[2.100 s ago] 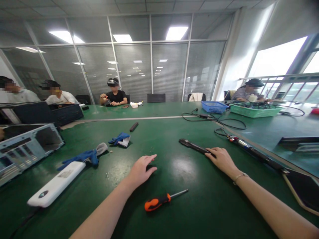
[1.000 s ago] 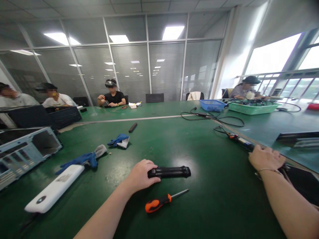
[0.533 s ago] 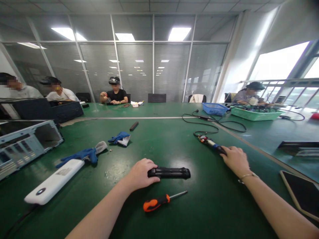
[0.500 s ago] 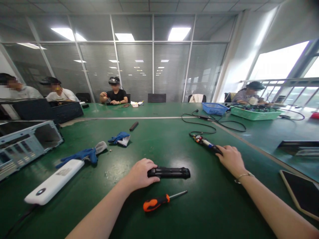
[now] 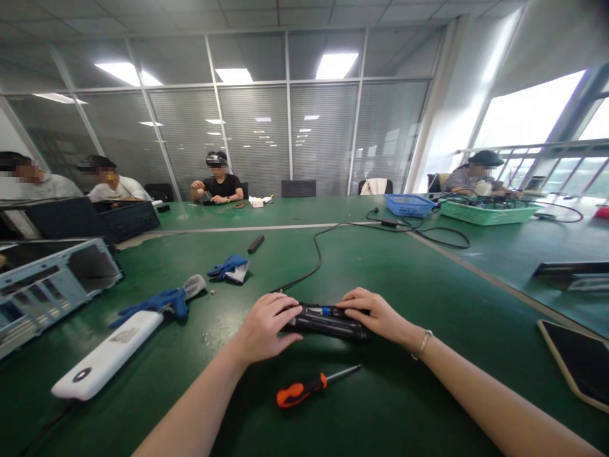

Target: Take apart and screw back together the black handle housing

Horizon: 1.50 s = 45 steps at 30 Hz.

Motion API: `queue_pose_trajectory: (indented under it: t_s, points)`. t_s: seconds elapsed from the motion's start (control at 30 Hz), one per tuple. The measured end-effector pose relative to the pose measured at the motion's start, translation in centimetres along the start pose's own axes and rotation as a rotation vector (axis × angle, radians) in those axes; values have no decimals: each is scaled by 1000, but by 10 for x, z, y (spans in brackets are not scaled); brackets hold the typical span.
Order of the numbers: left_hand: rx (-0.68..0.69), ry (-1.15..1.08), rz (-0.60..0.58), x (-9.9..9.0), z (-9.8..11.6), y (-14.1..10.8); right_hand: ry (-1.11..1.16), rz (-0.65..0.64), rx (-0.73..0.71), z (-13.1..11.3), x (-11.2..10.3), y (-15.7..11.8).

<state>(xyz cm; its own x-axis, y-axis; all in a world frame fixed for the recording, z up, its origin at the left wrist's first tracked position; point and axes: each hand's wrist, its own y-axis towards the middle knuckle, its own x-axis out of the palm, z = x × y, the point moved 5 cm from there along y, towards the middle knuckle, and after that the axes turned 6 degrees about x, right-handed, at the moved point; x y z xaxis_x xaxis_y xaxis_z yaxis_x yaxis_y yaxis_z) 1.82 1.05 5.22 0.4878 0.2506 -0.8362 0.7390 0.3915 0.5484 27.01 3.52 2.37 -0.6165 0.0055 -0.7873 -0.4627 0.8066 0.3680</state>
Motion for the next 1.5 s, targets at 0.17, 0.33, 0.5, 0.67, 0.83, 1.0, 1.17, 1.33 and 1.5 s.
queue_pose_trajectory:
  t_s: [0.17, 0.33, 0.5, 0.67, 0.83, 1.0, 1.17, 1.33, 1.5]
  points:
    - [-116, -16, 64, 4, -9, -1, 151, 158, 133, 10, -11, -8]
    - [-204, -71, 53, 13, -14, -2, 68, 112, 60, 6, -4, -10]
    - [-235, -136, -24, 22, -13, -1, -34, 34, 4, 4, 4, -10]
    - [-307, -271, -91, 28, -22, -6, -47, 27, 66, 6, 4, -10]
    - [-322, -411, -119, 34, -32, -11, 16, -58, 78, 3, 1, -6]
    - [-356, -436, -117, 36, -31, -8, 9, -59, 76, 4, 1, -7]
    - [-383, -396, -147, 35, -28, -6, -18, -75, 95, 8, 5, -9]
    - [-367, -437, -162, 34, -31, -7, 4, -113, 129, 8, 3, -6]
    - [-358, -380, -105, 30, -39, -14, 24, -112, 116, 8, 0, -4]
